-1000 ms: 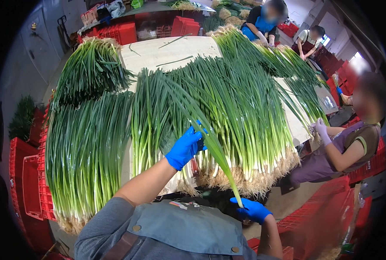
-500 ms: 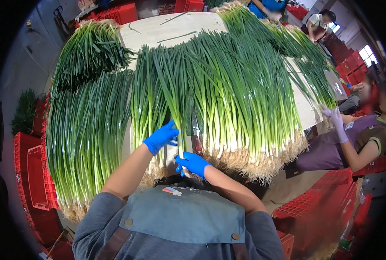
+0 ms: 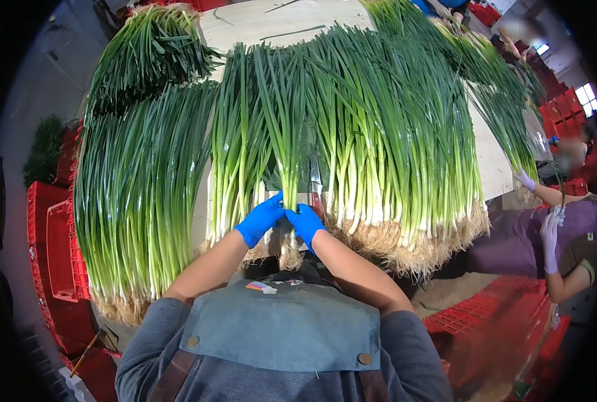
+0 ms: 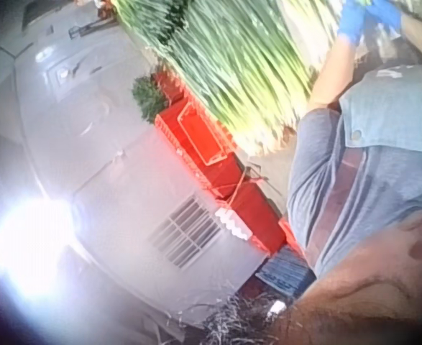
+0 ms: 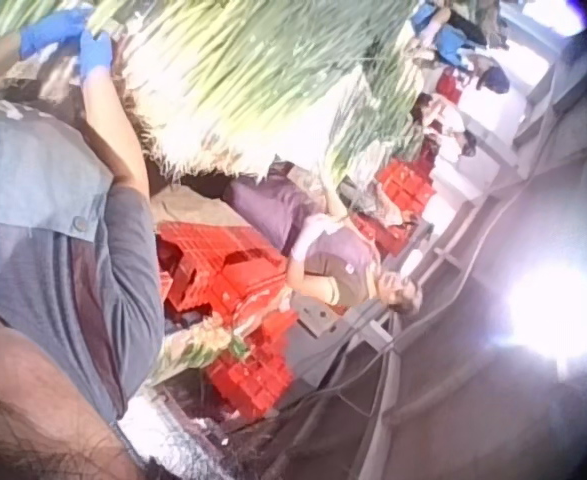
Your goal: The person trims the root ends of green onions using a knife on a table. The person repeatedly picks up bunches, cuts the roots, and places the trimmed onions into red crates. Other workers are visible in the background performing similar tasks.
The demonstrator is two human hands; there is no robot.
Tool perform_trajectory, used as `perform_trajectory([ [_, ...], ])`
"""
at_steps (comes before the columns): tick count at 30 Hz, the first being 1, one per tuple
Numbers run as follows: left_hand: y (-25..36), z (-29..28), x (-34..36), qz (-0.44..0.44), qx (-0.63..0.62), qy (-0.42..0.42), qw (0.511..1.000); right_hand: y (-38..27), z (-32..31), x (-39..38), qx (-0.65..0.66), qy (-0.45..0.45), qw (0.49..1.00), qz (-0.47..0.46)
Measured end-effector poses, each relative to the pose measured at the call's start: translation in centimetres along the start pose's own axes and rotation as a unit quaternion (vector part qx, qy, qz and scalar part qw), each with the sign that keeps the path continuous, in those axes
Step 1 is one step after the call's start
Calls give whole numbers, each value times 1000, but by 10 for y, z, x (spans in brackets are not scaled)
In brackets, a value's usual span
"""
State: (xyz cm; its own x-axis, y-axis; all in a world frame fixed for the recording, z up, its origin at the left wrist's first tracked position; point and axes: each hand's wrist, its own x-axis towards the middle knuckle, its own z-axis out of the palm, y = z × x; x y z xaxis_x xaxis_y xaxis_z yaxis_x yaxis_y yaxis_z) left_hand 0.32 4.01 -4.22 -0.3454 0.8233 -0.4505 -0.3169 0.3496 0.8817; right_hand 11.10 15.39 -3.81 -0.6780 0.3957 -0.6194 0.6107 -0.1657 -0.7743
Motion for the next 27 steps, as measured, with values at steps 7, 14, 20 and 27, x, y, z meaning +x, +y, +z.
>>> perform_trajectory([
  [7, 17, -62, -50, 83, 144, 48, 985, -4, 15, 4, -16, -76, 996, 34],
  [14, 4, -101, -89, 94, 233, 334, 909, -30, 25, -2, -95, -95, 990, 51],
  [20, -7, -82, -71, -8, 191, 334, 923, -25, 51, 16, -3, -132, 990, 42],
  [27, -39, -68, -37, -35, 123, 283, 951, -34, 77, 17, 112, -127, 984, -47],
])
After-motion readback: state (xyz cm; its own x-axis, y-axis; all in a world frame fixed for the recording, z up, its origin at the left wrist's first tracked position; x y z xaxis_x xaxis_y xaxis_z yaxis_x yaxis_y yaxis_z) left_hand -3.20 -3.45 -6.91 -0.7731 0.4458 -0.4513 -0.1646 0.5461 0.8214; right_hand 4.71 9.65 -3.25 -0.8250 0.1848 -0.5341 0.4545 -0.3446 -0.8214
